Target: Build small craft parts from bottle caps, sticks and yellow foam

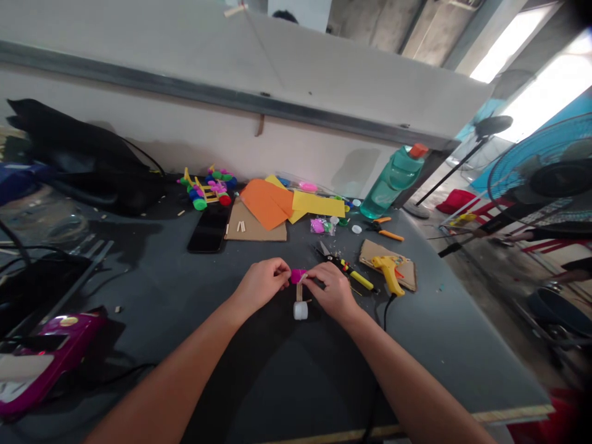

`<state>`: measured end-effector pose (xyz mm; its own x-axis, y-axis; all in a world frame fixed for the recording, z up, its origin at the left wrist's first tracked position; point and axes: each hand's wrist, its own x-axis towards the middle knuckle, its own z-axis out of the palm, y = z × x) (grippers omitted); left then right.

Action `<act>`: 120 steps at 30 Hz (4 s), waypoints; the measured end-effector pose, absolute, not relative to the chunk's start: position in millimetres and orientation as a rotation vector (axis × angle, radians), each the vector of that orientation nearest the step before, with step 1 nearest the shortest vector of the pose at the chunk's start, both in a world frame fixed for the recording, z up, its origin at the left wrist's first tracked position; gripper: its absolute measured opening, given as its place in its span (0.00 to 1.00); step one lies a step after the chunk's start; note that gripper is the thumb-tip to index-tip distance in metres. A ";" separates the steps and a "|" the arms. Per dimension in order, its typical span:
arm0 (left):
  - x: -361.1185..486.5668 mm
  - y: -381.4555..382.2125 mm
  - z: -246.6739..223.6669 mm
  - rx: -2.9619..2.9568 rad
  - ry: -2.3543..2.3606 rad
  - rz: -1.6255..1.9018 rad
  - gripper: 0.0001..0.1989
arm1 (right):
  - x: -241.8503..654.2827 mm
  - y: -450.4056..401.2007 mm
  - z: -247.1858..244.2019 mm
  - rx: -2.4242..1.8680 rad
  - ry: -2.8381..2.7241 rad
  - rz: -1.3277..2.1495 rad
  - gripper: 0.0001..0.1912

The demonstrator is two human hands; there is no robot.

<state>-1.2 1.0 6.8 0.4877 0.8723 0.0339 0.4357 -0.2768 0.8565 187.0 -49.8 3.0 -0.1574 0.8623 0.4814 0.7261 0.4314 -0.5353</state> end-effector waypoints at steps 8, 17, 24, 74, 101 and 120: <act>10.9 -13.9 9.3 1.399 0.934 0.583 0.09 | 188.8 -48.8 3.2 -1.339 -1.920 0.237 0.05; 27.3 -22.6 10.2 1.105 0.898 0.640 0.10 | 186.5 -48.8 3.6 -1.356 -1.911 0.233 0.05; 29.3 -20.2 0.2 1.118 0.960 0.677 0.09 | 187.2 -48.5 5.7 -1.333 -1.987 0.181 0.06; 29.8 -16.0 -8.4 1.155 0.925 0.716 0.18 | 185.0 -43.3 7.3 -1.343 -1.965 0.294 0.05; 28.4 -17.4 -9.4 1.151 0.898 0.745 0.17 | 182.1 -40.8 10.4 -1.372 -1.989 0.308 0.06; 28.1 -17.7 -5.5 1.142 0.916 0.702 0.16 | 193.4 -54.2 20.6 -1.424 -1.887 0.291 0.07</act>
<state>28.1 -17.7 -5.5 0.4683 0.8496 -0.2427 -0.0143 0.2819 0.9593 193.4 -54.2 20.6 -0.1088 0.9011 0.4197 0.7326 0.3580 -0.5789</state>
